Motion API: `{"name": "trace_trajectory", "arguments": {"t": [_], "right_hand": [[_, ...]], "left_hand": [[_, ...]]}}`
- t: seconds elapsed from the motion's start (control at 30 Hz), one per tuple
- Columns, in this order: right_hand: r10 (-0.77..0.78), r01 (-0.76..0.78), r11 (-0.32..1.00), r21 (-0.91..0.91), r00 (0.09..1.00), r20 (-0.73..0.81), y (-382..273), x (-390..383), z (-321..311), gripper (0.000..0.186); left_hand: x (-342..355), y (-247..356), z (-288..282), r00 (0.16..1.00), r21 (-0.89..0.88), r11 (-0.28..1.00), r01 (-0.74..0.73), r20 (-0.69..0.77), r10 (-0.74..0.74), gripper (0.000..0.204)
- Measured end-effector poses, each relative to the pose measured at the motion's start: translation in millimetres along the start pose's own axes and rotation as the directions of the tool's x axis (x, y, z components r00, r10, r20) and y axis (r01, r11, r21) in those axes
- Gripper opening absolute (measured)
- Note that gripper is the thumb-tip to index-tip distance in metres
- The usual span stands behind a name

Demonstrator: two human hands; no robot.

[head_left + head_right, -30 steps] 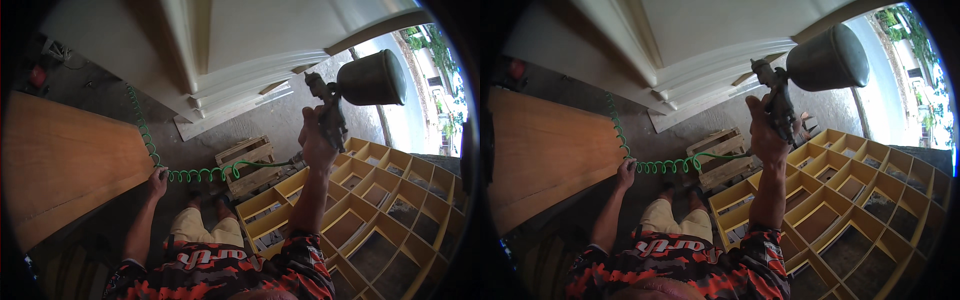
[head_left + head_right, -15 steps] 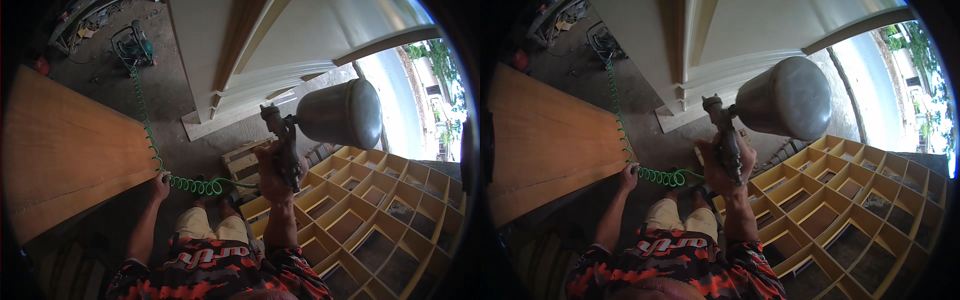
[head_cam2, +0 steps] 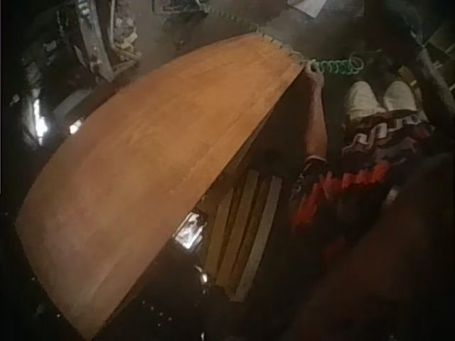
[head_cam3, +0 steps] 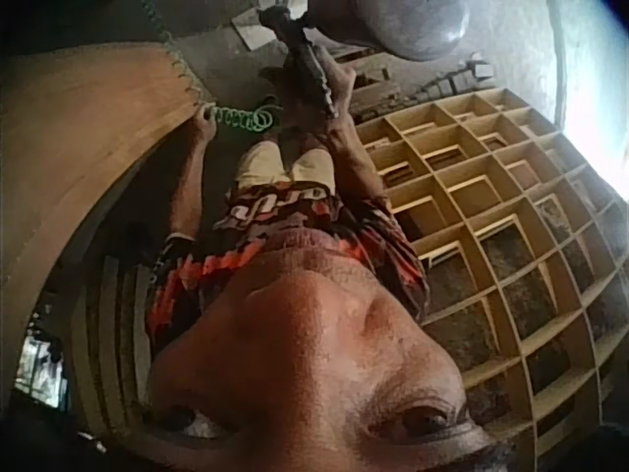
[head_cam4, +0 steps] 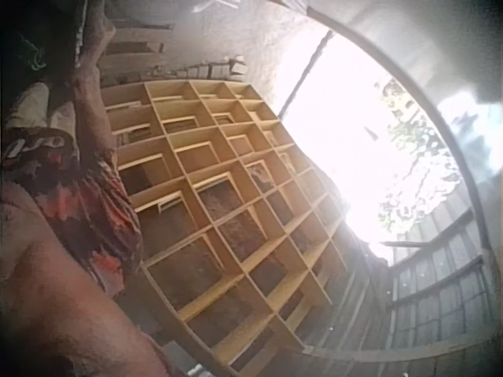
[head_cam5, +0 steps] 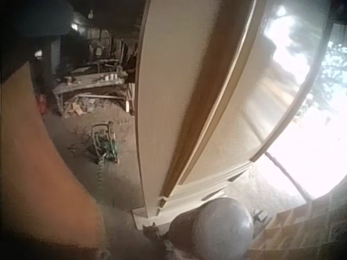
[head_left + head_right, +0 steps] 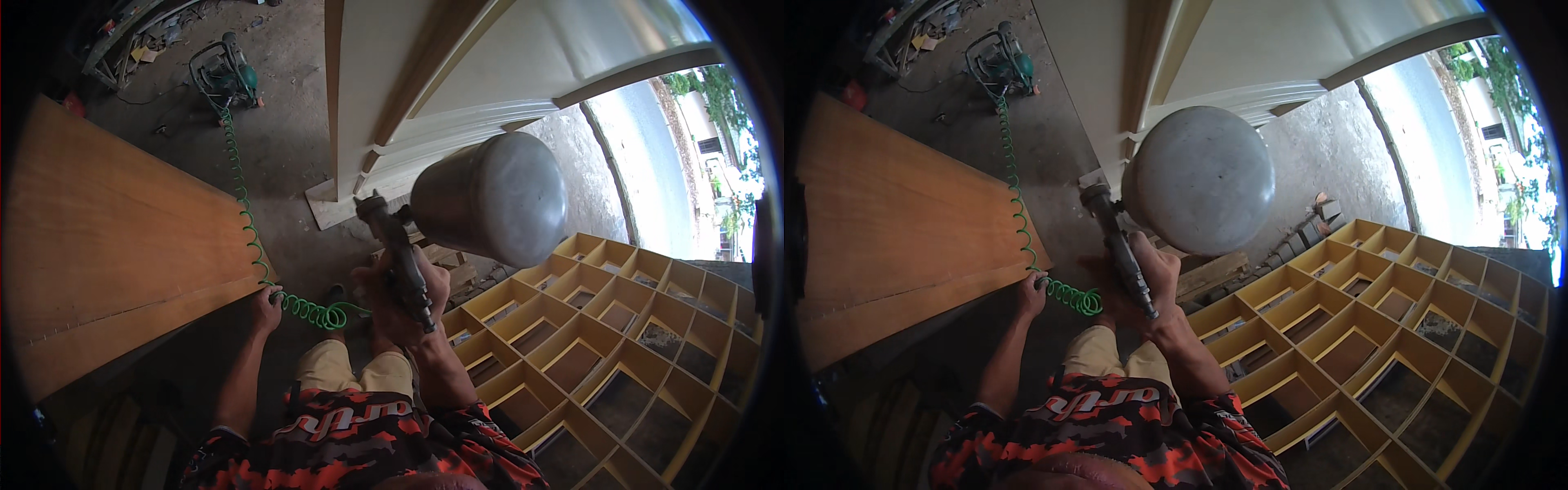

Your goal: The person uses a spray gun attached to an air compressor to apply a finish to the interior panels and exterior surfaces of a large wooden cabinet.

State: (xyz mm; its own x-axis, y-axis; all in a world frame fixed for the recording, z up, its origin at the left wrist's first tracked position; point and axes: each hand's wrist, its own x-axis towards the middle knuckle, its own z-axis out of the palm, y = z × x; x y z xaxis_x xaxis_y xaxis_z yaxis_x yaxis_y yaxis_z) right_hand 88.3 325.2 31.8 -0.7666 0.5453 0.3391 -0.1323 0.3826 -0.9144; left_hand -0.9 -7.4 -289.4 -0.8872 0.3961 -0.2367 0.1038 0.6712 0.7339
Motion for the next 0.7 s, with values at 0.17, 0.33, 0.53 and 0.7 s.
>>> {"name": "trace_trajectory", "arguments": {"t": [0.17,0.33,0.53,0.7], "right_hand": [[0.013,-0.016,0.999,0.038,0.996,0.089,5,1,-2,0.036],[0.118,-0.118,0.993,-0.013,0.993,0.002,13,9,-25,0.038],[0.062,-0.062,0.998,0.016,0.998,0.011,34,25,-66,0.035],[0.055,-0.056,0.998,-0.027,0.998,-0.018,43,42,-105,0.031]], "left_hand": [[-1,-18,1,0.999,-0.025,0.999,0.036,0.006,-0.035,0.023],[1,-2,6,0.998,0.054,0.997,0.061,0.028,-0.063,0.023],[-1,14,17,0.997,0.05,0.997,0.054,0.045,-0.056,0.022],[1,30,32,0.998,0.072,0.996,0.054,0.027,-0.056,0.022]]}}
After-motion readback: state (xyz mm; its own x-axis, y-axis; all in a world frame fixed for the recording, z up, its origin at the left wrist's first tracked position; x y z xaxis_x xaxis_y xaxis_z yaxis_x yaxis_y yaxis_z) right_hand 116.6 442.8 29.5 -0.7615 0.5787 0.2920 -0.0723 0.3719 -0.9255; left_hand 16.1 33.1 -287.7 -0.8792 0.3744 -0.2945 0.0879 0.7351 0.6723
